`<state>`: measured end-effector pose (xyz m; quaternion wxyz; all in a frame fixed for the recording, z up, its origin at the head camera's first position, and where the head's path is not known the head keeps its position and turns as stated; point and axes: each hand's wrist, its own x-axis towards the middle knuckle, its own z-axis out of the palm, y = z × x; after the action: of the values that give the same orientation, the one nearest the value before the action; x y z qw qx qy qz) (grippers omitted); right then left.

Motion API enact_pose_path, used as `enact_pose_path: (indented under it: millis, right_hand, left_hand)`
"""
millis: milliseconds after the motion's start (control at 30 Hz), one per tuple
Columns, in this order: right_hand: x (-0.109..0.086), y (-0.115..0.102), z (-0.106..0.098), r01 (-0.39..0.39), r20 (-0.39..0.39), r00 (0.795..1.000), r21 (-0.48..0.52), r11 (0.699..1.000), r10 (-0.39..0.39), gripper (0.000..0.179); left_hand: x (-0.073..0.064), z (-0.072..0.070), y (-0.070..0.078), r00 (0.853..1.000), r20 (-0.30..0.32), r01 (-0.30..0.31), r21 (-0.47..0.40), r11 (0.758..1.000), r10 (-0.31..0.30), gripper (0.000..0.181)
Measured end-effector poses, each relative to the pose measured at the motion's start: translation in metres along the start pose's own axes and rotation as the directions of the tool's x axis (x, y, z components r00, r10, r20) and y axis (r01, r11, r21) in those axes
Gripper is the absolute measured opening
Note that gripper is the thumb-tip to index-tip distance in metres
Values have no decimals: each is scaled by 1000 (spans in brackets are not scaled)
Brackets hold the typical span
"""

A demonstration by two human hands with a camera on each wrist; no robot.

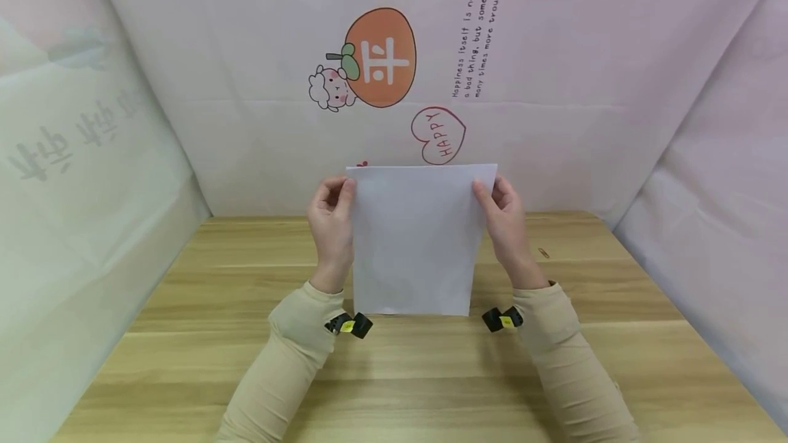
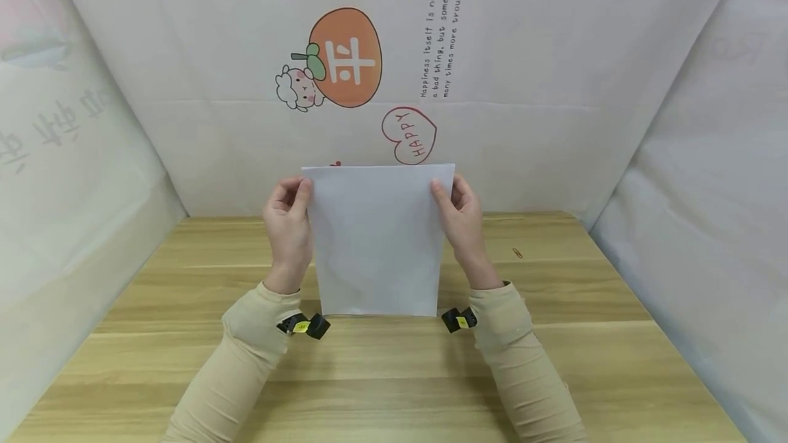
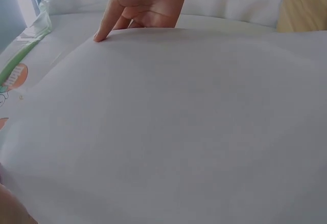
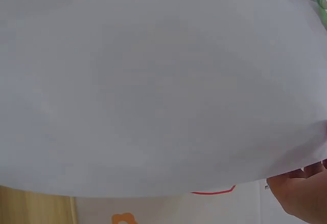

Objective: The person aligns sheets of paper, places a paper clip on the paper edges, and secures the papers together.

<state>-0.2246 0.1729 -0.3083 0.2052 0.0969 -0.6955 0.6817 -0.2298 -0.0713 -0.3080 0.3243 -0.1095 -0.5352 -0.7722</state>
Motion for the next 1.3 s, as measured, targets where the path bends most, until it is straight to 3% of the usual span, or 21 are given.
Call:
enact_pose_path:
  millis: [267, 700, 1033, 1300]
  right_hand:
    - [-2, 15, -12, -16, -5, 1000, 78, 997, 16, 21]
    - [-8, 36, -34, -47, -1, 999, 119, 992, 47, 17]
    - [-6, 65, -61, -20, 62, 998, -101, 995, 27, 37]
    - [-7, 83, -79, 34, 148, 989, -309, 950, 13, 44]
  left_hand:
    - [0, 1, -2, 1000, -7, -1, -72, 997, 1, 19]
    - [-3, 3, -4, 1000, -9, -28, -83, 996, 27, 19]
    - [-6, 4, -3, 999, 7, -51, -84, 995, 51, 19]
    - [-7, 4, -3, 999, 18, -49, -95, 994, 51, 14]
